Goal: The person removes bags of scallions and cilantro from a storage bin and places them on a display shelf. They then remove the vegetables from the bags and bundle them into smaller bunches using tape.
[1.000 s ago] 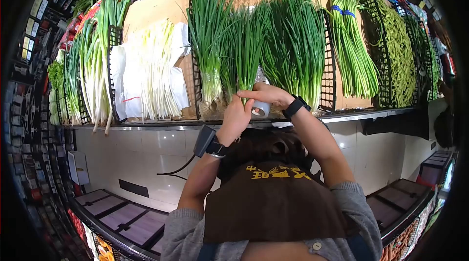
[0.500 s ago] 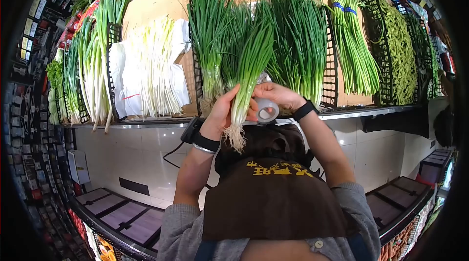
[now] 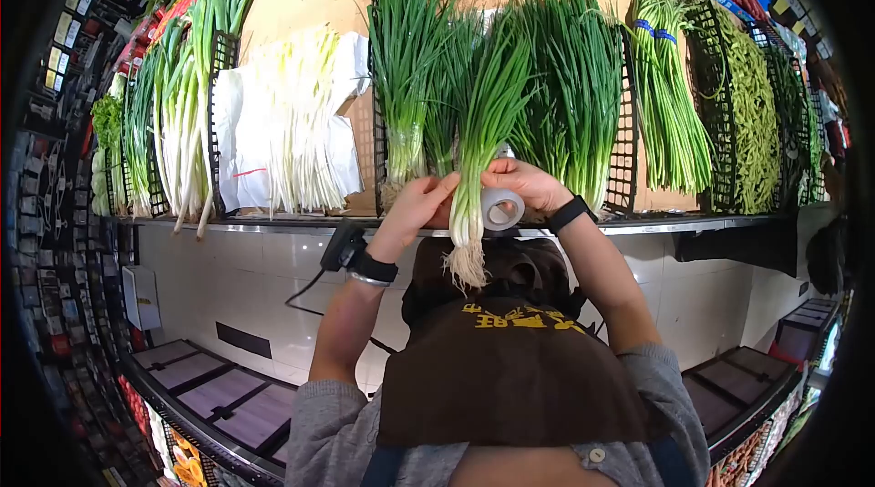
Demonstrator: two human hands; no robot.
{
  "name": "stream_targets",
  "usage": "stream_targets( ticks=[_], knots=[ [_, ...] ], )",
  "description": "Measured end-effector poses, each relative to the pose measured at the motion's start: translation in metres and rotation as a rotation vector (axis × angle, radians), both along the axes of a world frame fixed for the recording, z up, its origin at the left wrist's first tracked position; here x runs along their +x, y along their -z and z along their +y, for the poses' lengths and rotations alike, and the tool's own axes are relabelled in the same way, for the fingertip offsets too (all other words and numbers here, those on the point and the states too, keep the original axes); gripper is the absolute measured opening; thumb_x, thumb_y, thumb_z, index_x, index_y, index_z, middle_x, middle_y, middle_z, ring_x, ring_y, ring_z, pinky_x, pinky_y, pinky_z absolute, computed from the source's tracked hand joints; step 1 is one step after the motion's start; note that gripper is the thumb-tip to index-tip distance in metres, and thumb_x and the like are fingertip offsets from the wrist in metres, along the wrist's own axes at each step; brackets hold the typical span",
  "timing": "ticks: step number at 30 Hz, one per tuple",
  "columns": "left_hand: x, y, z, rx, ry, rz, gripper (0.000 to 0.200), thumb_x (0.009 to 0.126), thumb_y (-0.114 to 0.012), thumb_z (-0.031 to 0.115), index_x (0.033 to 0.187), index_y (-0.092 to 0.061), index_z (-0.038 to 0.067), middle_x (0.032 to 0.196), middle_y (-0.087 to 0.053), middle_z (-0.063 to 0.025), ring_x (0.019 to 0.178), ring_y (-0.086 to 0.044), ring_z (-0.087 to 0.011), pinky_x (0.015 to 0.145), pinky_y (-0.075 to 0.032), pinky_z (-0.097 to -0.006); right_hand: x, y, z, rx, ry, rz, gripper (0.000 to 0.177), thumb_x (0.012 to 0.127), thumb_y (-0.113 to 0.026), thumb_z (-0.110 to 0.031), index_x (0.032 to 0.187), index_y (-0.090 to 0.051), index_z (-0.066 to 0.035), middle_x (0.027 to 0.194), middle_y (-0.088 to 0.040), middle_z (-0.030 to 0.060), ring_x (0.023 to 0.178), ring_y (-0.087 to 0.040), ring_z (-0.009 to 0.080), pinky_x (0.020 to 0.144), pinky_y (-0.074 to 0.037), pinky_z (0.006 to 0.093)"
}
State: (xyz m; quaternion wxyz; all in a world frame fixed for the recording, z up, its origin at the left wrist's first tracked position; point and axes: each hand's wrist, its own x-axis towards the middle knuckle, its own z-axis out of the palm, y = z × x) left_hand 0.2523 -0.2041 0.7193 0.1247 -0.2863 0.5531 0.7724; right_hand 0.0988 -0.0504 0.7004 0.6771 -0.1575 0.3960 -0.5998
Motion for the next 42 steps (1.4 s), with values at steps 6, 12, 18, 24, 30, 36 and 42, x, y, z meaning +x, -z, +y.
stream_targets(
  ticks=[6, 12, 18, 24, 30, 36, 42],
  knots=[
    [0.000, 0.011, 0.024, -0.723, 0.163, 0.245, 0.042, 0.086, -0.055, 0.038, 0.098, -0.052, -0.002, 0.075, -0.059, -0.0052, 0.059, -0.053, -0.0061, 0.050, -0.039, -0.0194, 0.005, -0.002, -0.014, 0.143, 0.072, 0.443, 0.030, 0.076, -0.071, -0.030, 0.069, -0.060, -0.002, 0.058, -0.055, 0.0006, 0.046, -0.048, 0.0050, 0.039, -0.036, 0.0197],
    [0.002, 0.001, 0.023, 0.186, 0.199, -0.010, 0.028, 0.087, -0.051, 0.015, 0.111, -0.047, 0.003, 0.073, -0.053, -0.0026, 0.067, -0.054, -0.0114, 0.059, -0.045, -0.0267, 0.008, -0.003, -0.014, 0.218, 0.154, 0.694, 0.038, 0.071, -0.075, -0.034, 0.061, -0.057, -0.002, 0.056, -0.054, 0.0008, 0.043, -0.044, 0.0055, 0.040, -0.034, 0.0214],
    [0.012, -0.006, 0.020, 0.501, 0.181, 0.087, 0.036, 0.086, -0.054, 0.010, 0.118, -0.041, 0.001, 0.091, -0.053, -0.0055, 0.076, -0.056, -0.0158, 0.068, -0.046, -0.0269, -0.004, -0.024, -0.003, 0.129, 0.022, 0.445, 0.026, 0.078, -0.069, -0.023, 0.073, -0.056, -0.001, 0.060, -0.058, 0.0041, 0.043, -0.050, 0.0066, 0.038, -0.037, 0.0194],
    [-0.013, -0.004, 0.031, -0.343, 0.177, 0.191, 0.043, 0.081, -0.064, 0.019, 0.112, -0.043, -0.003, 0.093, -0.055, -0.0074, 0.081, -0.054, -0.0114, 0.068, -0.044, -0.0246, 0.004, 0.001, -0.003, 0.101, 0.178, 0.844, 0.026, 0.075, -0.072, -0.022, 0.069, -0.058, -0.001, 0.056, -0.056, 0.0020, 0.047, -0.049, 0.0054, 0.042, -0.036, 0.0208],
    [-0.017, -0.018, 0.035, -0.001, 0.121, 0.273, 0.031, 0.085, -0.055, 0.015, 0.109, -0.043, -0.001, 0.077, -0.052, -0.0051, 0.060, -0.054, -0.0110, 0.053, -0.053, -0.0314, -0.003, -0.053, 0.024, -0.039, 0.077, 0.624, 0.022, 0.085, -0.061, -0.022, 0.092, -0.058, -0.002, 0.079, -0.058, -0.0006, 0.071, -0.051, 0.0058, 0.063, -0.042, 0.0217],
    [-0.024, -0.075, 0.051, 0.057, 0.146, 0.358, 0.019, 0.085, -0.052, 0.016, 0.095, -0.051, 0.000, 0.068, -0.056, -0.0060, 0.057, -0.058, -0.0145, 0.055, -0.051, -0.0285, -0.007, -0.050, 0.030, -0.120, 0.089, 0.521, 0.020, 0.086, -0.057, -0.016, 0.100, -0.057, -0.001, 0.090, -0.059, 0.0000, 0.085, -0.053, 0.0062, 0.076, -0.043, 0.0214],
    [-0.020, -0.018, 0.028, -0.413, 0.226, 0.238, 0.037, 0.085, -0.056, 0.036, 0.086, -0.056, -0.001, 0.064, -0.055, -0.0027, 0.055, -0.049, -0.0085, 0.049, -0.038, -0.0234, -0.007, -0.015, 0.029, 0.034, 0.279, 0.376, 0.013, 0.081, -0.065, -0.015, 0.081, -0.061, -0.003, 0.072, -0.060, -0.0008, 0.060, -0.052, 0.0042, 0.052, -0.042, 0.0192]
  ],
)
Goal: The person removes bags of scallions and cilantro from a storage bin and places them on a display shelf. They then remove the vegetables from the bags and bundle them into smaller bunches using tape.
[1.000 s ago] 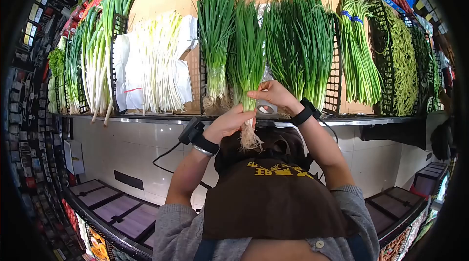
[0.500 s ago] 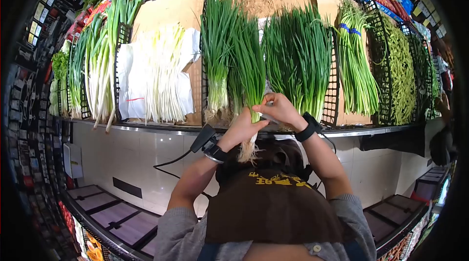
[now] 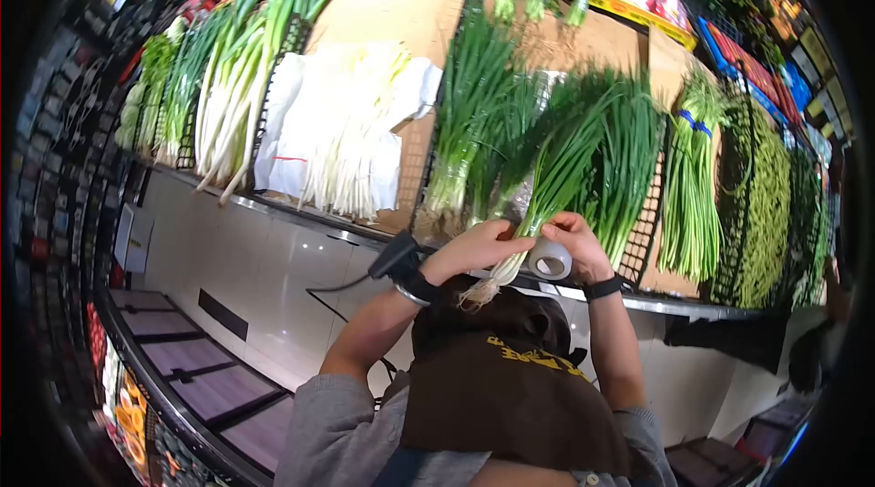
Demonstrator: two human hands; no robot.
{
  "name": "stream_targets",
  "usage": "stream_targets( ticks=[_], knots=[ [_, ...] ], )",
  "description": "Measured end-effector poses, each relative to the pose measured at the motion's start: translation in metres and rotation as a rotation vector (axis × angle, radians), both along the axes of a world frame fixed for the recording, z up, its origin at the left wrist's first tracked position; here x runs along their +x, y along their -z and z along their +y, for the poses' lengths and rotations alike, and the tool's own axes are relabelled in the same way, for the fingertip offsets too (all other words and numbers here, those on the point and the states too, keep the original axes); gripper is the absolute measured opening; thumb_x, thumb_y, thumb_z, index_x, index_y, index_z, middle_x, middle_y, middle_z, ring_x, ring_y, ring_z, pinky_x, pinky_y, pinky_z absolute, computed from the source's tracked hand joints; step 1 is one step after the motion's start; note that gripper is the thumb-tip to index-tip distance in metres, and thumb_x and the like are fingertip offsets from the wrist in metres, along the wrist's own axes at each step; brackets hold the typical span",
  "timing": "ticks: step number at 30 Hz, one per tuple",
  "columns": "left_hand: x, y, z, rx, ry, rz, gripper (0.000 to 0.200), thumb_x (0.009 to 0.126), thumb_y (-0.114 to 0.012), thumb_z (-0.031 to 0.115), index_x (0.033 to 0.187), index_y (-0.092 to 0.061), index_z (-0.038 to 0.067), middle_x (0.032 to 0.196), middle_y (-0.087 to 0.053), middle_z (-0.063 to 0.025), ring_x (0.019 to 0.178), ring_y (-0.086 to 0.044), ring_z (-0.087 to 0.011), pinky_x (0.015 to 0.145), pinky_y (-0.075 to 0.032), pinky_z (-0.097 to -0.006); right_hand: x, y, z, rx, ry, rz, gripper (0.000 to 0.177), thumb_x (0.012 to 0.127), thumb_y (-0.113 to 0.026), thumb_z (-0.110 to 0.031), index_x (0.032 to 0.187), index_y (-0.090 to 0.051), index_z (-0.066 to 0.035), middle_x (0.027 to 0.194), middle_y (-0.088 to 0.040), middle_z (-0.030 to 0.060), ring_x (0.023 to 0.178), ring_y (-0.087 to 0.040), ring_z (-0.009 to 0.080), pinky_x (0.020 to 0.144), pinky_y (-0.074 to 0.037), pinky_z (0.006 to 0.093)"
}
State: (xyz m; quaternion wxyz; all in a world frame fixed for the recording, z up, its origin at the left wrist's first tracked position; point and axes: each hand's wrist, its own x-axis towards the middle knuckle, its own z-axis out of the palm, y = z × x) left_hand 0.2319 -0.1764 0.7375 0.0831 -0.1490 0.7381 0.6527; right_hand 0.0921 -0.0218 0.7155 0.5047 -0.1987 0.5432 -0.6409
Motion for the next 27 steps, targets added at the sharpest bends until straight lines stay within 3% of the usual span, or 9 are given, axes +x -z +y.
stream_targets(
  ticks=[5, 7, 8, 11, 17, 19, 21, 23, 27],
  knots=[
    [0.009, 0.050, 0.037, -0.208, -0.267, 0.342, 0.043, 0.080, -0.064, 0.035, 0.097, -0.053, -0.004, 0.076, -0.056, -0.0092, 0.067, -0.052, -0.0130, 0.059, -0.044, -0.0289, 0.013, 0.001, -0.024, 0.129, -0.011, 0.350, 0.021, 0.081, -0.066, -0.020, 0.072, -0.057, -0.003, 0.066, -0.058, 0.0006, 0.054, -0.050, 0.0050, 0.047, -0.038, 0.0198],
    [0.013, 0.050, 0.040, 0.252, -0.233, 0.282, 0.037, 0.082, -0.062, 0.030, 0.099, -0.053, -0.002, 0.074, -0.055, -0.0061, 0.065, -0.054, -0.0120, 0.062, -0.047, -0.0282, 0.010, -0.003, -0.022, 0.196, -0.144, 0.368, 0.023, 0.084, -0.062, -0.024, 0.078, -0.056, -0.002, 0.072, -0.059, 0.0025, 0.058, -0.053, 0.0070, 0.051, -0.042, 0.0214],
    [0.023, 0.011, 0.025, 0.546, -0.165, 0.002, 0.027, 0.086, -0.057, 0.026, 0.095, -0.054, 0.001, 0.066, -0.051, -0.0018, 0.059, -0.052, -0.0094, 0.057, -0.048, -0.0272, 0.001, -0.018, -0.015, 0.164, -0.372, 0.102, 0.026, 0.087, -0.057, -0.025, 0.092, -0.055, 0.000, 0.079, -0.060, 0.0033, 0.066, -0.056, 0.0098, 0.060, -0.046, 0.0233],
    [0.026, -0.011, 0.001, 0.980, -0.146, -0.099, 0.022, 0.087, -0.052, 0.026, 0.086, -0.053, 0.005, 0.060, -0.046, 0.0007, 0.052, -0.047, -0.0072, 0.052, -0.047, -0.0254, -0.001, -0.023, -0.006, 0.039, -0.311, 0.024, 0.028, 0.086, -0.059, -0.023, 0.100, -0.056, 0.000, 0.081, -0.063, 0.0033, 0.073, -0.058, 0.0092, 0.069, -0.047, 0.0234],
    [0.018, -0.031, 0.028, 1.545, 0.291, 0.142, 0.036, 0.088, -0.039, 0.033, 0.081, -0.051, 0.000, 0.062, -0.047, -0.0054, 0.052, -0.049, -0.0129, 0.060, -0.056, -0.0391, 0.012, -0.014, 0.005, -0.061, -0.038, -0.138, 0.031, 0.078, -0.065, -0.012, 0.104, -0.055, 0.003, 0.082, -0.063, 0.0060, 0.054, -0.057, 0.0076, 0.040, -0.042, 0.0189],
    [0.019, -0.016, 0.010, 1.323, 0.323, 0.082, 0.035, 0.087, -0.046, 0.032, 0.089, -0.053, -0.002, 0.069, -0.052, -0.0060, 0.057, -0.051, -0.0128, 0.060, -0.052, -0.0320, 0.012, -0.013, 0.004, -0.110, -0.038, 0.006, 0.023, 0.079, -0.064, -0.011, 0.097, -0.059, 0.002, 0.077, -0.063, 0.0053, 0.050, -0.055, 0.0066, 0.039, -0.040, 0.0178],
    [0.009, 0.019, -0.012, 0.416, 0.102, -0.024, 0.042, 0.085, -0.055, 0.030, 0.106, -0.048, -0.005, 0.077, -0.055, -0.0066, 0.066, -0.052, -0.0106, 0.062, -0.046, -0.0248, 0.002, -0.014, 0.006, -0.017, -0.087, 0.107, 0.017, 0.080, -0.064, -0.011, 0.091, -0.061, 0.001, 0.071, -0.062, 0.0037, 0.048, -0.053, 0.0060, 0.039, -0.039, 0.0175],
    [0.005, 0.011, -0.016, 0.231, 0.086, 0.134, 0.062, 0.082, -0.062, 0.033, 0.121, -0.036, -0.008, 0.082, -0.056, -0.0061, 0.074, -0.051, -0.0076, 0.062, -0.040, -0.0212, 0.013, -0.034, 0.000, 0.168, -0.111, 0.348, 0.016, 0.082, -0.062, -0.013, 0.070, -0.062, -0.002, 0.057, -0.056, -0.0012, 0.042, -0.047, 0.0044, 0.038, -0.036, 0.0172],
    [-0.006, -0.015, 0.033, -0.181, -0.171, 0.112, 0.069, 0.084, -0.058, 0.040, 0.129, -0.028, -0.002, 0.098, -0.056, -0.0183, 0.096, -0.055, -0.0311, 0.089, -0.040, -0.0356, 0.023, -0.034, -0.008, 0.233, -0.049, 0.505, 0.016, 0.088, -0.053, -0.018, 0.083, -0.057, -0.003, 0.064, -0.055, -0.0018, 0.049, -0.048, 0.0034, 0.041, -0.036, 0.0175]
  ],
)
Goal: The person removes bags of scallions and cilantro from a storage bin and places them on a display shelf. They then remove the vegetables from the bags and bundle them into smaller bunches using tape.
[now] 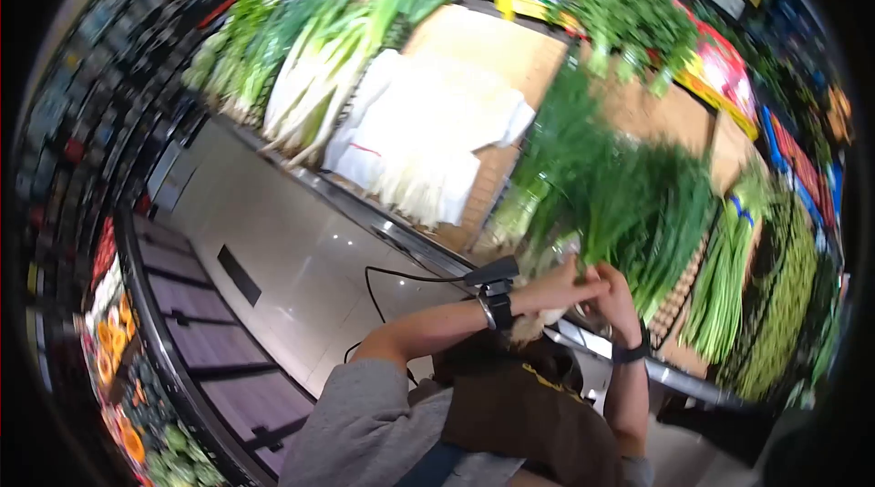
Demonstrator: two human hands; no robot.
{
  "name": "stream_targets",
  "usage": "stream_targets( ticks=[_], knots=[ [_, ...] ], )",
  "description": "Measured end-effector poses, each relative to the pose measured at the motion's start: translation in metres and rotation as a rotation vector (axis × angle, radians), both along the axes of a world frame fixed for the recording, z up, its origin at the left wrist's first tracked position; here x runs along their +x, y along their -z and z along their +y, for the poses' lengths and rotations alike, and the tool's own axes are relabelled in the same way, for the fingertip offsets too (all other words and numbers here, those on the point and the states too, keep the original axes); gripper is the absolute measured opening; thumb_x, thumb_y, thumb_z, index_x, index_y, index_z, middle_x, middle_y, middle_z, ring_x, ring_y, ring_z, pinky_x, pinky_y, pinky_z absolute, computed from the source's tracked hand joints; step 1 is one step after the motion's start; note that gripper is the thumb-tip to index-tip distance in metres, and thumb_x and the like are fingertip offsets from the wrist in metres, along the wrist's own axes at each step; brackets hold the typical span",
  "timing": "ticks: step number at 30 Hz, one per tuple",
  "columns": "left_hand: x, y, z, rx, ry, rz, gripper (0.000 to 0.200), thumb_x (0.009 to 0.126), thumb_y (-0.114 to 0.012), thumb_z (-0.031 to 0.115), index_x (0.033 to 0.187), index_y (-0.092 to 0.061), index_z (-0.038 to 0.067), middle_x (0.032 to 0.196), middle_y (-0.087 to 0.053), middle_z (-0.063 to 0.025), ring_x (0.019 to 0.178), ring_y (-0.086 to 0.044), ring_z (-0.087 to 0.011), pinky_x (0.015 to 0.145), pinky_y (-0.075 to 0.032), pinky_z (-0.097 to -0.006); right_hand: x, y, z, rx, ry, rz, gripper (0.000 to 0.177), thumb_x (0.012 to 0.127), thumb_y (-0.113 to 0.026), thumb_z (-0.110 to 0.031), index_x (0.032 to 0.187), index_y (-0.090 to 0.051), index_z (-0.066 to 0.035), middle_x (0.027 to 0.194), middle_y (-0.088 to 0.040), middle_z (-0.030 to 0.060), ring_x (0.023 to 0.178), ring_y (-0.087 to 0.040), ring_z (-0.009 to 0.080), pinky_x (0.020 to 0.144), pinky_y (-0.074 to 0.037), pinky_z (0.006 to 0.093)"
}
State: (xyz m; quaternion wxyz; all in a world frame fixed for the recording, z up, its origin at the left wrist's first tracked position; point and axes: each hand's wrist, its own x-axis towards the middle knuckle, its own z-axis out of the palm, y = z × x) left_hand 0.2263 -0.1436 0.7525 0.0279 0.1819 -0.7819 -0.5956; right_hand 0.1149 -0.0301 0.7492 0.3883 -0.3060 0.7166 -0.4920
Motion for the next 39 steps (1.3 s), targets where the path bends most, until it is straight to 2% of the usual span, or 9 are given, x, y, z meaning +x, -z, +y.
stream_targets(
  ticks=[6, 10, 12, 20, 22, 24, 30, 34, 39],
  knots=[
    [-0.012, -0.013, -0.006, 0.368, -0.072, 0.133, 0.038, 0.089, -0.052, 0.025, 0.114, -0.037, -0.001, 0.080, -0.054, -0.0064, 0.063, -0.054, -0.0095, 0.043, -0.047, -0.0207, -0.004, -0.036, 0.006, -0.202, -0.073, 0.005, 0.019, 0.088, -0.053, -0.018, 0.081, -0.057, -0.001, 0.070, -0.056, 0.0033, 0.058, -0.050, 0.0103, 0.049, -0.041, 0.0283],
    [-0.019, -0.055, -0.005, 0.452, -0.028, 0.314, 0.032, 0.090, -0.049, 0.017, 0.114, -0.036, 0.002, 0.072, -0.047, -0.0021, 0.057, -0.049, -0.0079, 0.048, -0.050, -0.0234, -0.023, -0.006, 0.004, -0.030, 0.245, 0.921, 0.015, 0.080, -0.058, -0.020, 0.079, -0.063, -0.006, 0.072, -0.058, 0.0110, 0.061, -0.058, 0.0276, 0.056, -0.045, 0.0348],
    [-0.016, -0.083, -0.014, 0.403, -0.019, 0.480, 0.026, 0.092, -0.045, 0.015, 0.113, -0.037, 0.004, 0.071, -0.043, -0.0001, 0.058, -0.046, -0.0068, 0.051, -0.050, -0.0246, -0.035, -0.001, 0.021, 0.139, 0.289, 0.712, 0.017, 0.081, -0.060, -0.021, 0.081, -0.062, -0.005, 0.074, -0.060, 0.0087, 0.065, -0.059, 0.0232, 0.057, -0.045, 0.0306],
    [-0.030, -0.010, -0.071, -0.102, -0.280, 0.203, 0.047, 0.089, -0.050, 0.023, 0.123, -0.031, -0.002, 0.097, -0.052, -0.0156, 0.070, -0.053, -0.0177, 0.059, -0.050, -0.0289, -0.061, -0.021, 0.096, -0.205, 0.596, 0.313, 0.019, 0.088, -0.054, -0.021, 0.080, -0.059, -0.004, 0.055, -0.048, -0.0056, 0.044, -0.040, 0.0005, 0.038, -0.027, 0.0176],
    [-0.022, 0.021, -0.069, -1.116, -0.327, 0.099, 0.056, 0.084, -0.057, 0.023, 0.125, -0.030, -0.003, 0.107, -0.050, -0.0213, 0.087, -0.052, -0.0286, 0.077, -0.045, -0.0386, -0.062, -0.016, 0.113, -0.180, 0.634, 0.311, 0.020, 0.088, -0.054, -0.020, 0.079, -0.059, -0.003, 0.057, -0.049, -0.0055, 0.048, -0.039, -0.0001, 0.040, -0.028, 0.0172],
    [-0.026, 0.018, -0.048, -1.141, -0.351, 0.232, 0.057, 0.079, -0.061, 0.025, 0.120, -0.035, -0.006, 0.116, -0.044, -0.0270, 0.106, -0.043, -0.0359, 0.087, -0.036, -0.0429, -0.062, -0.004, 0.123, -0.182, 0.653, 0.287, 0.020, 0.088, -0.054, -0.020, 0.080, -0.059, -0.002, 0.058, -0.049, -0.0058, 0.046, -0.038, 0.0006, 0.040, -0.029, 0.0178],
    [-0.082, 0.055, 0.052, -0.296, 0.284, -0.238, 0.044, 0.074, -0.063, 0.044, 0.075, -0.060, 0.000, 0.064, -0.062, -0.0131, 0.060, -0.061, -0.0283, 0.058, -0.047, -0.0369, -0.039, -0.007, 0.134, 0.379, 0.349, 0.580, 0.024, 0.079, -0.059, -0.027, 0.082, -0.066, -0.005, 0.065, -0.063, 0.0133, 0.062, -0.062, 0.0289, 0.060, -0.048, 0.0362],
    [-0.097, 0.102, 0.076, -0.211, 0.141, -0.122, 0.036, 0.074, -0.069, 0.030, 0.089, -0.060, -0.001, 0.074, -0.062, -0.0107, 0.068, -0.061, -0.0176, 0.062, -0.048, -0.0308, -0.027, -0.002, 0.133, 0.650, 0.226, 0.609, 0.026, 0.075, -0.060, -0.033, 0.075, -0.068, -0.008, 0.072, -0.064, 0.0134, 0.071, -0.062, 0.0303, 0.065, -0.048, 0.0382],
    [-0.085, 0.098, 0.035, 0.690, 0.157, -0.175, 0.019, 0.082, -0.063, 0.014, 0.095, -0.057, 0.002, 0.085, -0.061, -0.0044, 0.075, -0.059, -0.0119, 0.065, -0.047, -0.0253, -0.024, 0.014, 0.114, 0.562, 0.132, 0.658, 0.023, 0.071, -0.061, -0.030, 0.073, -0.066, -0.007, 0.070, -0.063, 0.0136, 0.070, -0.063, 0.0296, 0.064, -0.049, 0.0387]
  ],
)
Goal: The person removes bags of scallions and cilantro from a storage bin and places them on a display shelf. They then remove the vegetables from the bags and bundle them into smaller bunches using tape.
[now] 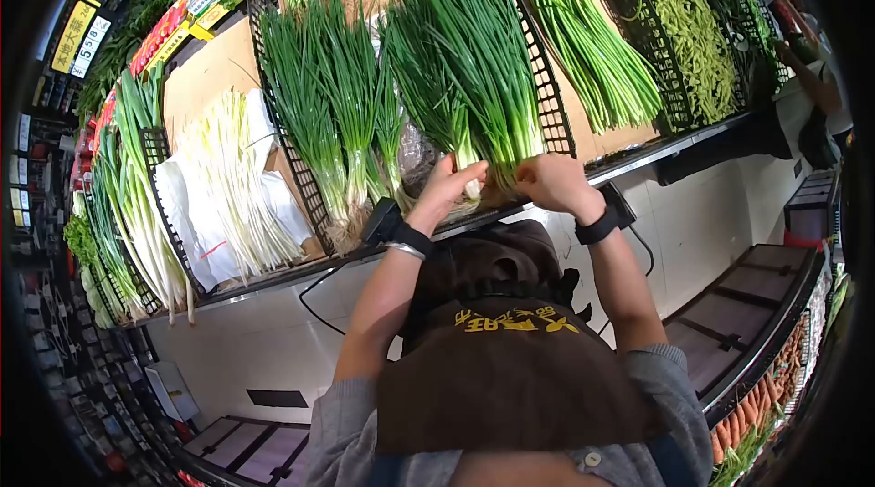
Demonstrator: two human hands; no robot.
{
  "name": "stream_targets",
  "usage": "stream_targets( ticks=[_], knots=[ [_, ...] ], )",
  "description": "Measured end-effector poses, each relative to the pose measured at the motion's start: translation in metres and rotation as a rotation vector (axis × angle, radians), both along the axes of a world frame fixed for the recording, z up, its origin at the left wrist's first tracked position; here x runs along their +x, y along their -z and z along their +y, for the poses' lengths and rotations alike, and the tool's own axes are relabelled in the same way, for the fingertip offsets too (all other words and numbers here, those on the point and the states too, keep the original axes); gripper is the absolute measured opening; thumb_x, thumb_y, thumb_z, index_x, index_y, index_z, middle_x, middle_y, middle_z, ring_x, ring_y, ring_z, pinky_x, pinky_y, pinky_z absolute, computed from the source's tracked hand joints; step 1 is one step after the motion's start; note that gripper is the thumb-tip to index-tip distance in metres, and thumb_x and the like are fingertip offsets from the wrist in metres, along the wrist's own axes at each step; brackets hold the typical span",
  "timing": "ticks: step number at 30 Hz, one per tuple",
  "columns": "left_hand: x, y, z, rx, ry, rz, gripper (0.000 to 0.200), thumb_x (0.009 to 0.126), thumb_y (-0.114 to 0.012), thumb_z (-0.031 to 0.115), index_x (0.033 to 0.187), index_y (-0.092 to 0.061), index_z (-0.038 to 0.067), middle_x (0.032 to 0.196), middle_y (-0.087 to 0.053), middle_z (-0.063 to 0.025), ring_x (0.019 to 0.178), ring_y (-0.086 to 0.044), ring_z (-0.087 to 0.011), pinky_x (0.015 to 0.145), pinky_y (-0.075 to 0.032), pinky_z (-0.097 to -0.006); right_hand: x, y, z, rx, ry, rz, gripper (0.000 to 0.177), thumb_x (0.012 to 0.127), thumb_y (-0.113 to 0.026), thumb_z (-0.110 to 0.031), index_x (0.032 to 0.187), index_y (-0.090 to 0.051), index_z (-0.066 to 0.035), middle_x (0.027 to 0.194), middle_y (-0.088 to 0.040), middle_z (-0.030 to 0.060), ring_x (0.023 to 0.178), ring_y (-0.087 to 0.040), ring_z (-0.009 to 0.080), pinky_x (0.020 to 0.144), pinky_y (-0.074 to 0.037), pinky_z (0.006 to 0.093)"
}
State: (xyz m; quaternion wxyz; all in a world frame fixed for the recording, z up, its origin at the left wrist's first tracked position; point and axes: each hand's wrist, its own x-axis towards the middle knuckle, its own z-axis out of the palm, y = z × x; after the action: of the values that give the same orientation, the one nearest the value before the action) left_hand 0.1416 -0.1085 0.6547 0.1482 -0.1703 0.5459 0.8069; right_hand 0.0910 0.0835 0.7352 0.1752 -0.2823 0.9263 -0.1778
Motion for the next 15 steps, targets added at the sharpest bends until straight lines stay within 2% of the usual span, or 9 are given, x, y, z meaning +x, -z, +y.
stream_targets(
  ticks=[1, 4, 5, 7, 9, 11, 12, 13, 15],
  knots=[
    [0.001, 0.001, -0.003, 0.088, 0.025, -0.010, 0.017, 0.083, -0.061, 0.012, 0.096, -0.057, 0.002, 0.087, -0.061, -0.0039, 0.078, -0.058, -0.0115, 0.066, -0.048, -0.0252, 0.001, 0.001, -0.008, -0.002, 0.005, 0.000, 0.023, 0.071, -0.061, -0.030, 0.073, -0.066, -0.007, 0.070, -0.063, 0.0136, 0.070, -0.063, 0.0296, 0.064, -0.049, 0.0387],
    [-0.002, 0.005, 0.008, 0.026, 0.065, -0.047, 0.017, 0.086, -0.057, 0.011, 0.100, -0.057, 0.001, 0.094, -0.060, -0.0041, 0.082, -0.058, -0.0116, 0.068, -0.048, -0.0255, 0.001, -0.002, -0.020, 0.227, 0.036, 0.072, 0.027, 0.067, -0.062, -0.033, 0.072, -0.066, -0.006, 0.070, -0.063, 0.0164, 0.069, -0.062, 0.0318, 0.065, -0.049, 0.0385],
    [-0.003, 0.006, 0.017, -0.016, 0.045, 0.004, 0.019, 0.083, -0.061, 0.014, 0.098, -0.059, 0.001, 0.084, -0.061, -0.0018, 0.067, -0.056, -0.0100, 0.058, -0.045, -0.0248, 0.001, -0.004, -0.019, 0.228, 0.036, 0.074, 0.027, 0.067, -0.062, -0.033, 0.072, -0.066, -0.006, 0.070, -0.063, 0.0164, 0.069, -0.062, 0.0318, 0.065, -0.049, 0.0385],
    [-0.005, 0.005, 0.031, -0.041, 0.050, 0.002, 0.020, 0.082, -0.062, 0.015, 0.096, -0.060, 0.001, 0.083, -0.061, -0.0024, 0.066, -0.056, -0.0101, 0.057, -0.045, -0.0248, -0.001, -0.008, -0.012, 0.223, 0.009, 0.102, 0.028, 0.069, -0.062, -0.028, 0.067, -0.063, 0.000, 0.067, -0.062, 0.0179, 0.067, -0.063, 0.0312, 0.062, -0.049, 0.0384],
    [-0.007, 0.007, 0.035, -0.004, 0.091, -0.076, 0.024, 0.080, -0.065, 0.018, 0.097, -0.060, 0.002, 0.081, -0.061, -0.0029, 0.065, -0.056, -0.0103, 0.056, -0.044, -0.0246, -0.009, -0.004, -0.005, 0.193, 0.034, 0.042, 0.029, 0.068, -0.063, -0.029, 0.070, -0.065, 0.000, 0.067, -0.063, 0.0171, 0.066, -0.063, 0.0317, 0.062, -0.049, 0.0372],
    [-0.008, -0.010, 0.033, 0.003, 0.142, -0.149, 0.026, 0.084, -0.060, 0.014, 0.107, -0.055, 0.001, 0.091, -0.062, -0.0047, 0.081, -0.059, -0.0118, 0.068, -0.047, -0.0244, -0.024, -0.003, 0.001, -0.055, -0.027, -0.252, 0.031, 0.067, -0.065, -0.030, 0.075, -0.065, 0.000, 0.068, -0.063, 0.0157, 0.064, -0.062, 0.0302, 0.060, -0.048, 0.0351],
    [-0.006, 0.003, 0.035, 0.101, 0.038, -0.076, 0.030, 0.084, -0.062, 0.015, 0.109, -0.053, 0.001, 0.096, -0.060, -0.0052, 0.084, -0.058, -0.0113, 0.069, -0.047, -0.0242, -0.028, -0.004, 0.005, -0.217, -0.011, -0.419, 0.029, 0.066, -0.066, -0.027, 0.079, -0.065, -0.001, 0.066, -0.063, 0.0114, 0.059, -0.061, 0.0230, 0.058, -0.047, 0.0311],
    [-0.001, -0.009, 0.032, 0.099, 0.036, -0.074, 0.030, 0.084, -0.062, 0.015, 0.109, -0.053, 0.001, 0.096, -0.060, -0.0052, 0.084, -0.058, -0.0113, 0.069, -0.047, -0.0242, -0.031, -0.001, 0.007, -0.315, -0.059, -0.485, 0.023, 0.071, -0.065, -0.019, 0.086, -0.065, -0.001, 0.067, -0.064, 0.0067, 0.054, -0.056, 0.0127, 0.051, -0.045, 0.0251],
    [0.008, -0.054, 0.023, 0.282, 0.004, 0.114, 0.033, 0.083, -0.062, 0.015, 0.112, -0.050, 0.001, 0.102, -0.058, -0.0061, 0.087, -0.058, -0.0118, 0.071, -0.047, -0.0255, -0.026, -0.025, 0.001, -0.495, 0.059, -0.850, 0.021, 0.077, -0.062, -0.014, 0.094, -0.064, -0.002, 0.070, -0.064, 0.0025, 0.050, -0.051, 0.0063, 0.044, -0.040, 0.0206]
  ],
)
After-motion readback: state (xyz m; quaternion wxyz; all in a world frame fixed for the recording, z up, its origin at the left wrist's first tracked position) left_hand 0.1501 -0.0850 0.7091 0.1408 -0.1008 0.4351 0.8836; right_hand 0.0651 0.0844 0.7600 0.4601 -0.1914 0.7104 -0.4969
